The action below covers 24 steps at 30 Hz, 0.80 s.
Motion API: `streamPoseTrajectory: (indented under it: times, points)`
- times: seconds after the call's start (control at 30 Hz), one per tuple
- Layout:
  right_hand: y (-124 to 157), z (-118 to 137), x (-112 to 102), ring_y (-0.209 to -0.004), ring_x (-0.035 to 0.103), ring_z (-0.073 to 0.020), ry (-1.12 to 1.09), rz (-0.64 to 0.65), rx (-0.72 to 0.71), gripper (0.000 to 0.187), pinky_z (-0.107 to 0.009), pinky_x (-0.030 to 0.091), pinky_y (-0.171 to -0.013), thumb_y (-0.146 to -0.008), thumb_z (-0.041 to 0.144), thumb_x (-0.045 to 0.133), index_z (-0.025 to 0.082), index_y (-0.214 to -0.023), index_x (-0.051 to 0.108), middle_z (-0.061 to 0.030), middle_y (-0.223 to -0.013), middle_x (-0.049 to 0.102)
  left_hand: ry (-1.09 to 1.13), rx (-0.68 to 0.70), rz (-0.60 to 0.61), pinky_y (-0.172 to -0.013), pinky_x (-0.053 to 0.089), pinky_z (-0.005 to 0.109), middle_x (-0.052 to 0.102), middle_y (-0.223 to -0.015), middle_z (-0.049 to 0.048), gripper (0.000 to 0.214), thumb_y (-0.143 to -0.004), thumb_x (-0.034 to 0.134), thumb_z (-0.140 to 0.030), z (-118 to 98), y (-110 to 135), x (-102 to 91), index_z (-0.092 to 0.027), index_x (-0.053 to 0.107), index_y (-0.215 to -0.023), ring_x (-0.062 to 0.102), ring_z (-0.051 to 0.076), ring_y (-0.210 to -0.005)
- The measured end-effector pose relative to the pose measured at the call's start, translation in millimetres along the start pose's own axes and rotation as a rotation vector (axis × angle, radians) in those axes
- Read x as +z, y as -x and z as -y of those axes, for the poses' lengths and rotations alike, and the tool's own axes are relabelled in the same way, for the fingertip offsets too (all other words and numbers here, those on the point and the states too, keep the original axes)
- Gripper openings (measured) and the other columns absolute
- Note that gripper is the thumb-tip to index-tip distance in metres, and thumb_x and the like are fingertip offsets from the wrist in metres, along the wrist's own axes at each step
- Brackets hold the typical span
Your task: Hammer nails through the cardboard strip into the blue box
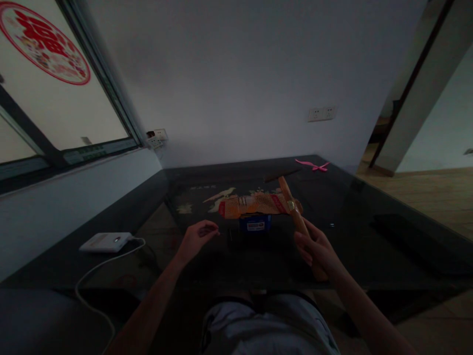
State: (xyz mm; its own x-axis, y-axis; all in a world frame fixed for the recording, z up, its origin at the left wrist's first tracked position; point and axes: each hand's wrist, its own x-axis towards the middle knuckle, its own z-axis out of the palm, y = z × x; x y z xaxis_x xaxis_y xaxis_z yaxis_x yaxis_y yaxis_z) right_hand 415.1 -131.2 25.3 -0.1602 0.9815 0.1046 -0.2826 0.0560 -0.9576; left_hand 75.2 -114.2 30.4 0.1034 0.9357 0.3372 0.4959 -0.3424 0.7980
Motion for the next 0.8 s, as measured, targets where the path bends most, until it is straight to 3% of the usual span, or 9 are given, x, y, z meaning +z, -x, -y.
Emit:
streamPoseTrajectory:
  times: [0.13, 0.23, 0.33, 0.4, 0.57, 0.8]
  points:
    - [-0.2, -0.6, -1.0, -0.030, 0.033, -0.0032, 0.000, -0.010, 0.014, 0.067, -0.014, 0.029, -0.027, -0.074, 0.035, 0.066, 0.019, -0.132, 0.037, 0.0108, -0.049, 0.042, -0.045, 0.131, 0.014, -0.078, 0.054, 0.030, 0.070, -0.088, 0.0050, 0.021, -0.074, 0.064, -0.036, -32.2, -1.8, 11.5, -0.018, 0.067, -0.085, 0.065, 0.018, -0.081]
    - [0.9, 1.4, 0.2, -0.030, 0.032, -0.0033, 0.006, -0.001, 0.018, 0.070, -0.014, 0.029, -0.027, -0.074, 0.035, 0.066, 0.018, -0.134, 0.035, 0.0108, -0.048, 0.042, 0.057, 0.204, -0.012, -0.080, 0.054, 0.034, 0.066, -0.108, 0.0067, 0.025, -0.074, 0.066, -0.035, -52.8, -12.0, 21.4, -0.020, 0.068, -0.093, 0.065, 0.019, -0.088]
    - [1.7, 2.9, 1.4, -0.030, 0.031, -0.0032, 0.006, -0.010, 0.025, 0.073, -0.014, 0.028, -0.027, -0.074, 0.035, 0.066, 0.017, -0.135, 0.033, 0.0115, -0.047, 0.040, 0.107, 0.239, -0.091, -0.088, 0.051, 0.040, 0.062, -0.117, 0.0070, 0.019, -0.070, 0.069, -0.035, -67.1, -28.1, 28.1, -0.019, 0.070, -0.079, 0.059, 0.024, -0.105]
    - [1.8, 3.1, 1.6, -0.029, 0.030, -0.0030, 0.001, -0.008, 0.025, 0.073, -0.014, 0.028, -0.027, -0.074, 0.036, 0.066, 0.017, -0.136, 0.032, 0.0117, -0.047, 0.039, 0.141, 0.237, -0.131, -0.089, 0.051, 0.041, 0.065, -0.110, 0.0075, 0.018, -0.069, 0.070, -0.035, -73.7, -40.0, 30.0, -0.018, 0.069, -0.073, 0.059, 0.024, -0.104]
    - [1.1, 2.8, 1.8, -0.029, 0.031, -0.0032, 0.004, 0.009, 0.021, 0.072, -0.014, 0.028, -0.027, -0.074, 0.035, 0.066, 0.017, -0.136, 0.033, 0.0119, -0.045, 0.039, 0.190, 0.238, -0.221, -0.072, 0.054, 0.029, 0.070, -0.076, 0.0048, 0.017, -0.072, 0.067, -0.032, -83.5, -73.7, 33.6, -0.015, 0.066, -0.076, 0.065, 0.016, -0.071]
    - [-0.7, -2.6, -1.1, -0.030, 0.033, -0.0029, 0.019, -0.006, 0.012, 0.071, -0.014, 0.028, -0.027, -0.074, 0.036, 0.065, 0.017, -0.135, 0.033, 0.0109, -0.049, 0.042, 0.072, 0.313, -0.215, -0.069, 0.050, 0.026, 0.068, -0.074, 0.0045, 0.015, -0.074, 0.065, -0.029, -72.3, -121.6, 56.2, -0.014, 0.065, -0.076, 0.063, 0.014, -0.070]
